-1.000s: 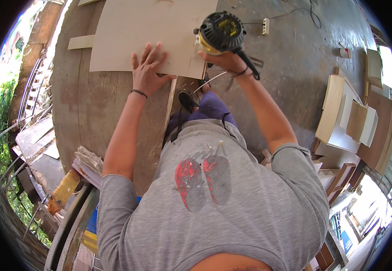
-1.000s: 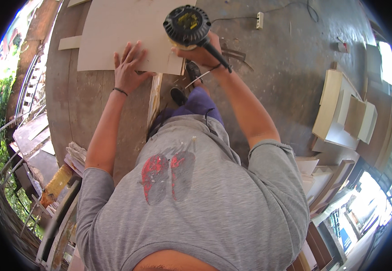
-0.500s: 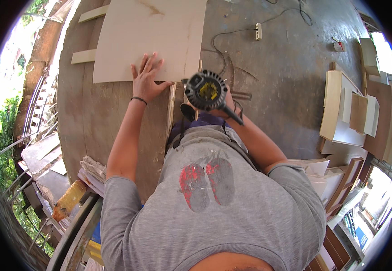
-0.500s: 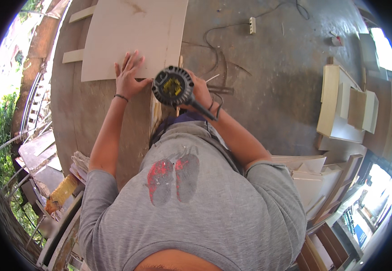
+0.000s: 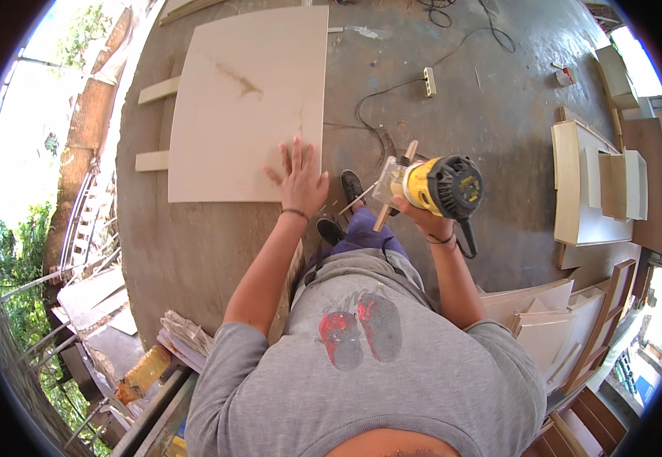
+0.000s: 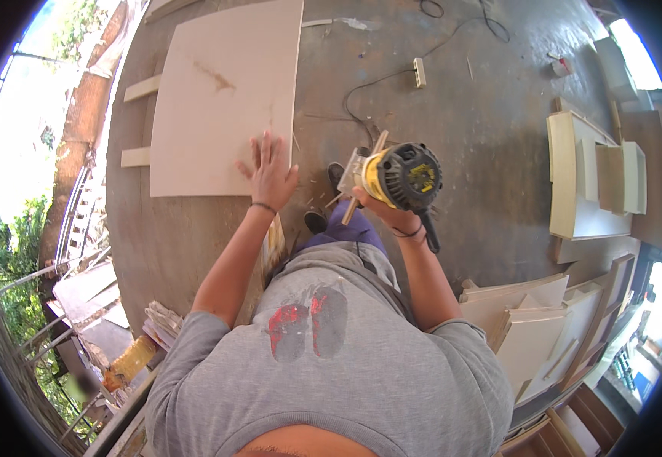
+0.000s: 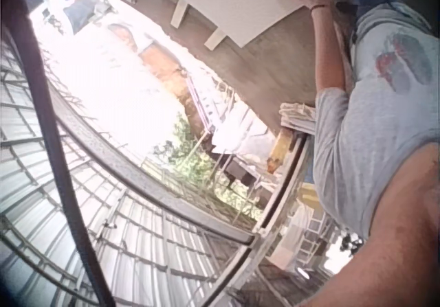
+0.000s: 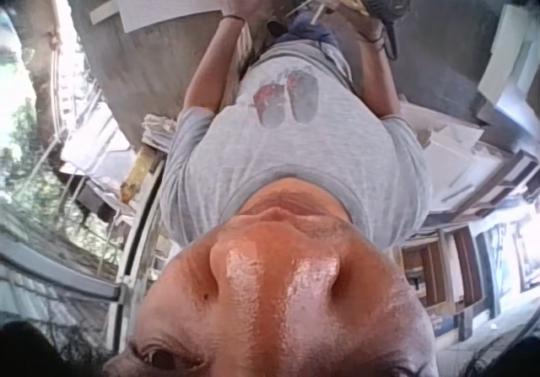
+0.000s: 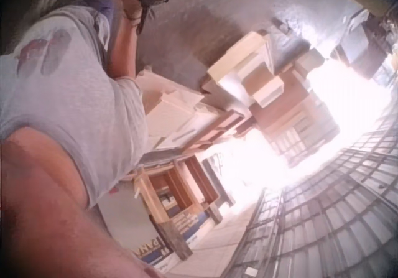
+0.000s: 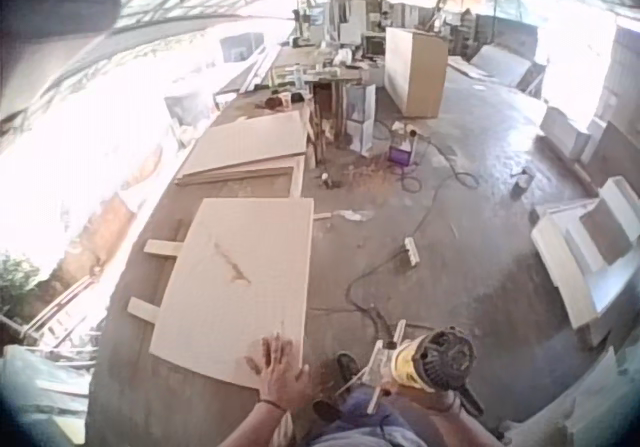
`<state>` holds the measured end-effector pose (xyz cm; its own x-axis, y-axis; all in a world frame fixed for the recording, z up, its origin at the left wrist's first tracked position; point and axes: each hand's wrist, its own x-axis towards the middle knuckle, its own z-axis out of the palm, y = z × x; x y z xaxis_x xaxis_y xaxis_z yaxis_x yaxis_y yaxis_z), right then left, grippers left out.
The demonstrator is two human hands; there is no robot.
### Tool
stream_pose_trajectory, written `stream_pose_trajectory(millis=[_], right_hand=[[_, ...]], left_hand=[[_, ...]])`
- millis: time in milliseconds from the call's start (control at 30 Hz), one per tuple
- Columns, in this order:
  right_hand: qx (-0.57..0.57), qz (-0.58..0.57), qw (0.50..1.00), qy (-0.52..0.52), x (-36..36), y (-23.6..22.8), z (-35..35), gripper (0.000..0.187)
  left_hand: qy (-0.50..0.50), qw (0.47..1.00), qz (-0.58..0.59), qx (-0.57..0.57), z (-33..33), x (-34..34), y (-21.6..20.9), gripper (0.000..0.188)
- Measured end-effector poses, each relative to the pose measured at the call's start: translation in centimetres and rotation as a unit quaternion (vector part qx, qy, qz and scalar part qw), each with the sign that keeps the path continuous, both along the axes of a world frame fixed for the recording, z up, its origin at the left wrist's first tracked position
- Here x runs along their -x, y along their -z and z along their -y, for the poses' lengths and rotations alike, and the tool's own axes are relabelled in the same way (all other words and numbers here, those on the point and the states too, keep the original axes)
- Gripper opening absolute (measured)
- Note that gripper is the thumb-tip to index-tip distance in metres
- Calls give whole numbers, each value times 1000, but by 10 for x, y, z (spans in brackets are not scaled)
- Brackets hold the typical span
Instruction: The person uses a power sander to smooth the edges and surface of a rectangular wooden board, then moves the board to a stack with others.
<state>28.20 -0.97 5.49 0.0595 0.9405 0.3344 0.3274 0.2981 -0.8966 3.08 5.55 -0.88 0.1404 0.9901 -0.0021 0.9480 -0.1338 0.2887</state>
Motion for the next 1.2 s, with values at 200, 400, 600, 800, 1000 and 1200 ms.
stream_pose_trajectory(millis=[200, 400, 600, 800, 1000, 1200], right_hand=[[28, -76, 994, 69, -34, -5, -22, 60], [11, -116, 987, 109, -55, -12, -68, 60], [-16, -77, 991, 109, -83, 2, -109, 63], [-11, -114, 988, 99, -81, -7, -143, 67], [-18, -97, 990, 97, -82, -11, -173, 66], [-19, -96, 991, 90, -92, -14, -170, 77]], left_hand=[[37, 999, -23, 14, 26, 74, 3, 63], [84, 989, -94, 82, 47, 190, -2, 56], [-45, 986, -101, 121, 66, 341, -21, 48], [-338, 936, -51, -79, -3, 269, -45, 43], [13, 995, 36, -92, -157, 26, 1, 73], [70, 995, -47, 44, -196, -47, -4, 43]])
